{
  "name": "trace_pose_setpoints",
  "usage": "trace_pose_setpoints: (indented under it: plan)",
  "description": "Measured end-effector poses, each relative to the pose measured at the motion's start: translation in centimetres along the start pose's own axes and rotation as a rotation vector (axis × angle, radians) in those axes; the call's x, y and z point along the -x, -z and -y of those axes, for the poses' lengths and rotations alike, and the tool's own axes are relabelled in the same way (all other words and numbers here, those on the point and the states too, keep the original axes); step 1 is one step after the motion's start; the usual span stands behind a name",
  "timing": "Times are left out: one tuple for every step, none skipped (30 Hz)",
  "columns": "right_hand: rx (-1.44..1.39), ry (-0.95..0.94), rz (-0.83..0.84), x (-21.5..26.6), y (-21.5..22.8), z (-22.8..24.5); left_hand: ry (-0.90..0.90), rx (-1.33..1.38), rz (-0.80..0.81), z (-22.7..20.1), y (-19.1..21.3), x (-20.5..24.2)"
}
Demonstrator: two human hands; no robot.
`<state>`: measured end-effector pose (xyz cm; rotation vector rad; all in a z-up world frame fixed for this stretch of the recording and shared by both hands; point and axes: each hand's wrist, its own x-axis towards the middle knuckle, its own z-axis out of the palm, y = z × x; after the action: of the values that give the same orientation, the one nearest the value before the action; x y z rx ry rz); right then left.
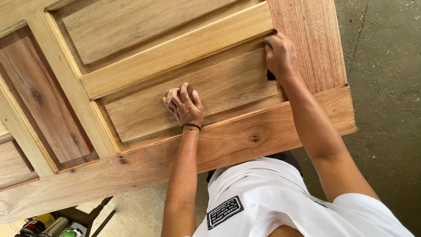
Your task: Sanding the surface and edges of a wooden door using sandpaper
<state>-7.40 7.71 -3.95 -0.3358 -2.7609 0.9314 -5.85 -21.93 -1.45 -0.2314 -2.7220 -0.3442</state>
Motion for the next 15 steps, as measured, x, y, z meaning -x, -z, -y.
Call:
trace_pose_setpoints:
  plan:
    - [0.002,-0.002,-0.002,0.5,0.6,0.7,-0.002,0.003,0.001,0.0,0.1,0.0]
    - [0.013,0.018,-0.003,0.9,1.2,1.5,-0.003,0.006,0.001,0.0,0.2,-0.1]
    - [0.027,0.038,-0.004,1.3,1.8,2.2,-0.003,0.012,0.001,-0.1,0.2,-0.2]
    - [0.032,0.036,-0.006,3.3,2.9,2.8,-0.005,0.017,0.002,-0.2,0.3,-0.1]
    - [0.042,0.003,0.033,5.1,3.8,3.6,0.002,0.017,0.005,-0.3,0.4,-0.2]
    - [0.052,-0.029,0.071,6.9,4.7,4.3,0.008,0.017,0.008,-0.3,0.5,-0.3]
    - [0.052,-0.023,0.070,7.6,4.2,3.4,0.011,0.017,0.002,-0.3,0.4,-0.4]
    - [0.040,-0.047,0.051,8.2,3.6,2.5,0.012,0.006,-0.002,-0.4,0.4,-0.4]
    - [0.026,-0.077,0.034,9.2,3.1,1.7,0.009,-0.005,0.000,-0.4,0.4,-0.3]
    - [0.025,-0.077,0.034,7.9,2.2,1.3,0.008,-0.006,0.000,-0.3,0.6,-0.3]
    - [0.045,-0.037,0.001,6.4,1.4,0.8,0.007,-0.008,0.000,-0.3,0.6,-0.4]
    - [0.066,0.003,-0.032,5.0,0.6,0.2,0.006,-0.009,-0.001,-0.4,0.6,-0.4]
    - [0.065,-0.001,-0.029,3.5,0.4,0.4,0.006,-0.010,0.005,-0.3,0.5,-0.3]
    - [0.050,0.012,-0.037,2.1,0.2,0.5,0.007,-0.002,0.002,-0.2,0.4,-0.2]
    - [0.037,0.027,-0.050,0.4,0.0,0.6,0.006,0.008,-0.004,-0.1,0.2,-0.3]
